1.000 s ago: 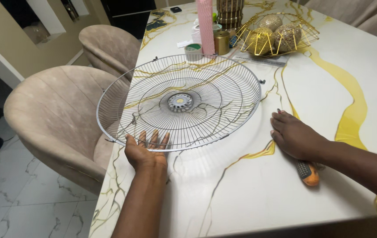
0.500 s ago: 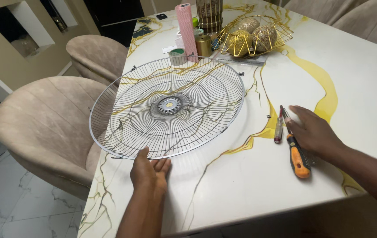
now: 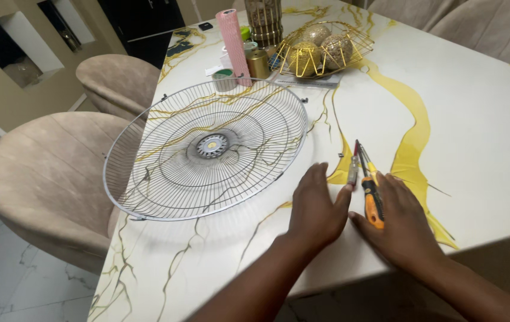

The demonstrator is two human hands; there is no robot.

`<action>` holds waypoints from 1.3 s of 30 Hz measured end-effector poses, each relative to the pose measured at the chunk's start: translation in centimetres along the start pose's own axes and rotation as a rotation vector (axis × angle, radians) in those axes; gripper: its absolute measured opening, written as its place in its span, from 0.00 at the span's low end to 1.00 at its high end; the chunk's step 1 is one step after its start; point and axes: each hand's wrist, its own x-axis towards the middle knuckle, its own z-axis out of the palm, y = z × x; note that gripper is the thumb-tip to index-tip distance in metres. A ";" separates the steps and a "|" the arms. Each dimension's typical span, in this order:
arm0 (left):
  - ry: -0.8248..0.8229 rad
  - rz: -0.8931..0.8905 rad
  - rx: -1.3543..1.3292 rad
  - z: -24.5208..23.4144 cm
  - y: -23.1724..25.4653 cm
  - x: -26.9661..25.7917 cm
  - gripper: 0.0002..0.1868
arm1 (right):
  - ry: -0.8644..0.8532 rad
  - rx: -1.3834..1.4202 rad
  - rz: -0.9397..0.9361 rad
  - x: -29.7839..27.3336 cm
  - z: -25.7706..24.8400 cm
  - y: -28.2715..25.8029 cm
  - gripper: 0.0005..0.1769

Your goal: The person disassembles a standing electric fan by removing the front grille and then the fan blades using a screwdriver. The removed components are placed on a nearby table.

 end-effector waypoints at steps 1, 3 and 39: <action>-0.032 0.047 0.075 1.2 -0.4 1.2 0.37 | -0.015 -0.043 -0.002 0.2 0.4 0.3 0.51; -0.157 0.017 0.188 3.6 -1.2 3.8 0.42 | -0.059 -0.129 -0.006 0.6 0.7 1.0 0.47; 0.049 -0.106 0.095 -10.0 -3.2 -14.7 0.18 | -0.195 0.503 0.379 0.9 0.8 1.2 0.35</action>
